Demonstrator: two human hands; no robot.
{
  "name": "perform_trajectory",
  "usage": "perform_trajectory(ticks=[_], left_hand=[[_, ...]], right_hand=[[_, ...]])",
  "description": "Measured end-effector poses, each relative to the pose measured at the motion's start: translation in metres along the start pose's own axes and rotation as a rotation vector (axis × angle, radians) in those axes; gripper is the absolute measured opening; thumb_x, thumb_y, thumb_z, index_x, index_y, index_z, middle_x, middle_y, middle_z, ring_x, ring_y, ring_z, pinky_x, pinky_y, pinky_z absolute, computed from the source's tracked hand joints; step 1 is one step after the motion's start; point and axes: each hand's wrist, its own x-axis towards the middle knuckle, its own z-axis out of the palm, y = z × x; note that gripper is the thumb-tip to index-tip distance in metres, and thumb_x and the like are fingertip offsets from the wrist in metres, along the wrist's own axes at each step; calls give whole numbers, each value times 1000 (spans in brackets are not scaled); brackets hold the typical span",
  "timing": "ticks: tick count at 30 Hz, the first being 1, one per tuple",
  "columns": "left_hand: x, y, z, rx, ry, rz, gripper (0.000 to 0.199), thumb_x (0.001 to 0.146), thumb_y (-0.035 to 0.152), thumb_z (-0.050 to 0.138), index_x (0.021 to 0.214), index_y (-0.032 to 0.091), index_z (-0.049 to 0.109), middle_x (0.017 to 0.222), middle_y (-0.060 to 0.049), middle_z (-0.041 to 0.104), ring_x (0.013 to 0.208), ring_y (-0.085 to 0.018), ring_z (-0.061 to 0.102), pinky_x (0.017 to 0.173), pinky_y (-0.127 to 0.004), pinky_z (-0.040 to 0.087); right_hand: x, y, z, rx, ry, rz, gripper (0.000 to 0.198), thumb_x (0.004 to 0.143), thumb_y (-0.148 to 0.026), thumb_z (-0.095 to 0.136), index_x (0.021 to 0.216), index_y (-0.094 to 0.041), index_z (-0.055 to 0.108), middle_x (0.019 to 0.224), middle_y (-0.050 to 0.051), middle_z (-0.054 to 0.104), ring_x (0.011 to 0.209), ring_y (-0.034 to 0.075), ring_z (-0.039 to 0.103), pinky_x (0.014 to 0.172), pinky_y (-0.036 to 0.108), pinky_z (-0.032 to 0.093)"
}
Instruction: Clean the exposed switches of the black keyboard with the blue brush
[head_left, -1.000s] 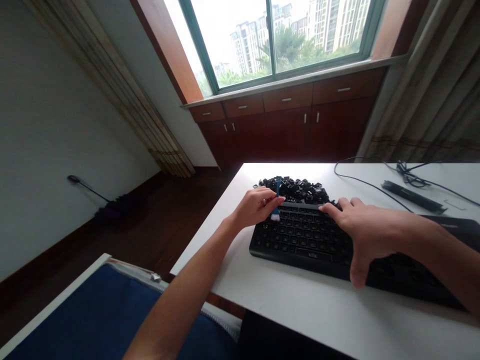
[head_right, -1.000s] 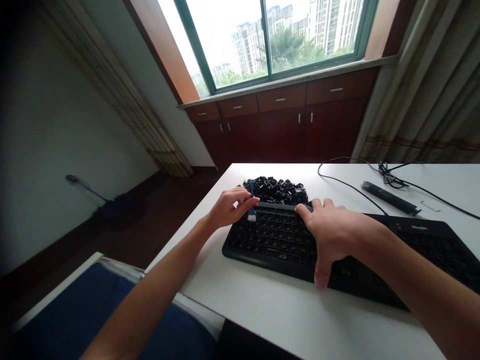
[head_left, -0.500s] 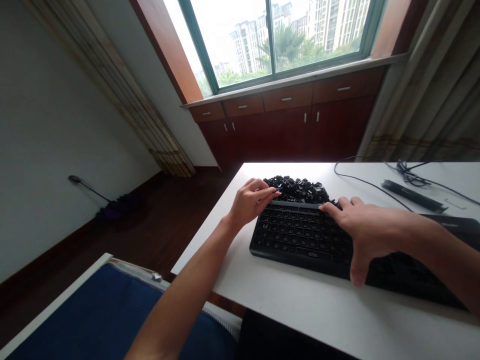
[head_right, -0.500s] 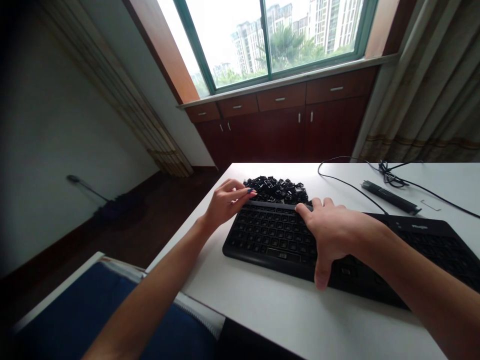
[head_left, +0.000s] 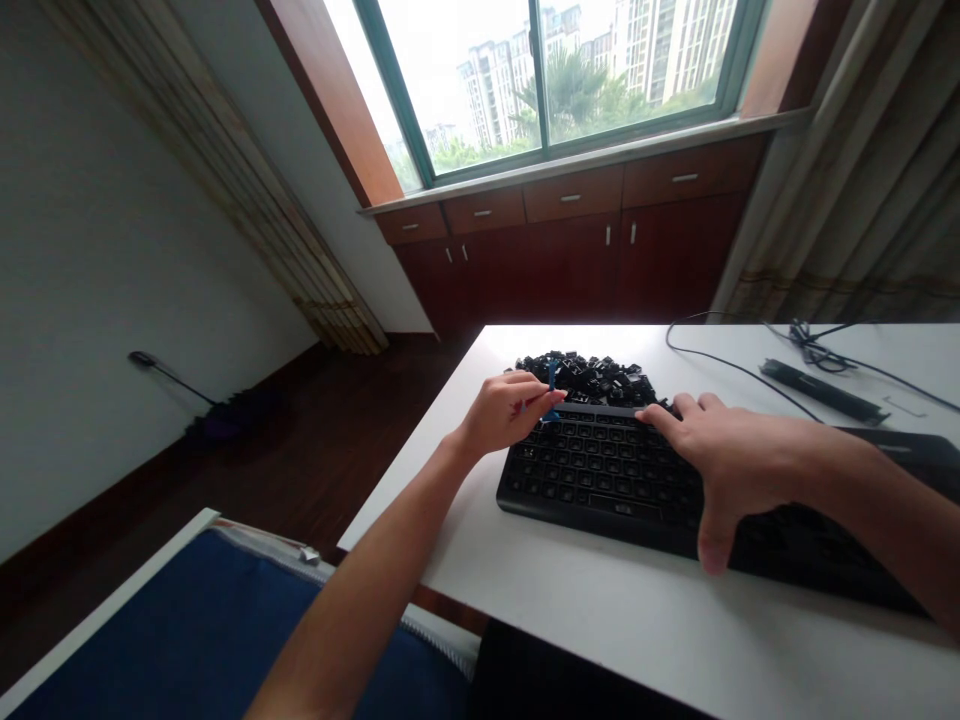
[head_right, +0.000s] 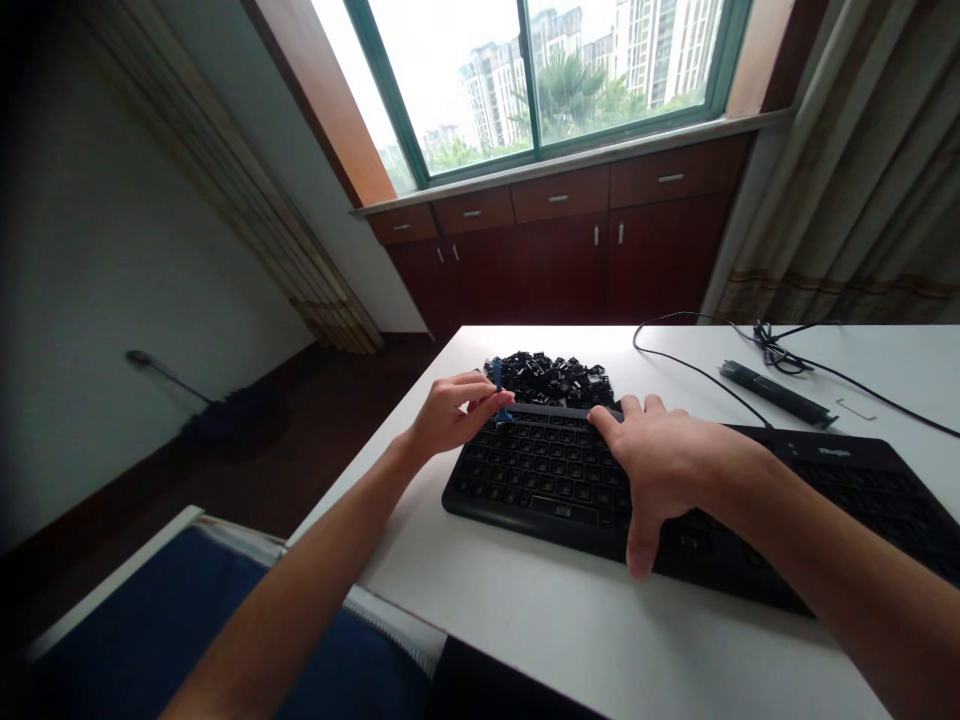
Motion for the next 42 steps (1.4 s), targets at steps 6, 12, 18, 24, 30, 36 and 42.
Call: perform_trajectory(ticks=[6,12,18,24,30,36,42], left_hand=[[0,4,1,-152,-41,-92,30,93,35,57,76,15,72,64,-3,64,57,-9,55,55,-23,44],[0,0,1,-62,-7,-31,29,94,34,57,74,17,71,61,-2,62,62,-11,54,62,-26,47],[-1,-6,2,40,11,43,19,92,32,60,88,18,73,73,-4,65,71,-13,55,68,-28,48],[-2,-8,1,83,73,64,15,91,30,62,91,20,73,77,-2,70,71,-12,56,70,-28,49],[-3,-11,-1,138,160,76,18,90,27,64,105,23,72,85,-3,72,78,-14,57,74,-30,51],[-3,-8,-1,139,150,80,13,89,28,65,97,23,74,90,-4,71,84,-15,59,75,-31,52],[-2,-4,0,75,15,94,18,92,26,60,79,18,69,74,-3,68,71,-13,58,73,-29,50]], right_hand=[[2,3,2,-12,4,-3,156,15,-63,82,153,-17,25,132,21,43,115,44,46,88,51,48],[2,1,2,-2,3,6,156,14,-63,82,153,-18,25,132,21,43,115,44,45,88,52,49],[0,-1,0,-3,5,1,154,15,-62,82,152,-19,27,132,21,43,115,45,46,87,53,49],[1,1,1,-3,4,8,155,14,-62,82,152,-18,27,132,21,44,114,44,47,87,53,49],[1,1,2,-15,8,2,156,15,-64,81,153,-17,25,136,22,42,118,45,45,88,53,48],[1,1,2,5,27,-12,153,14,-62,82,152,-20,28,128,19,47,114,45,47,85,53,50],[2,-1,1,-8,2,14,153,13,-61,83,151,-19,29,131,21,44,115,44,46,86,53,49]])
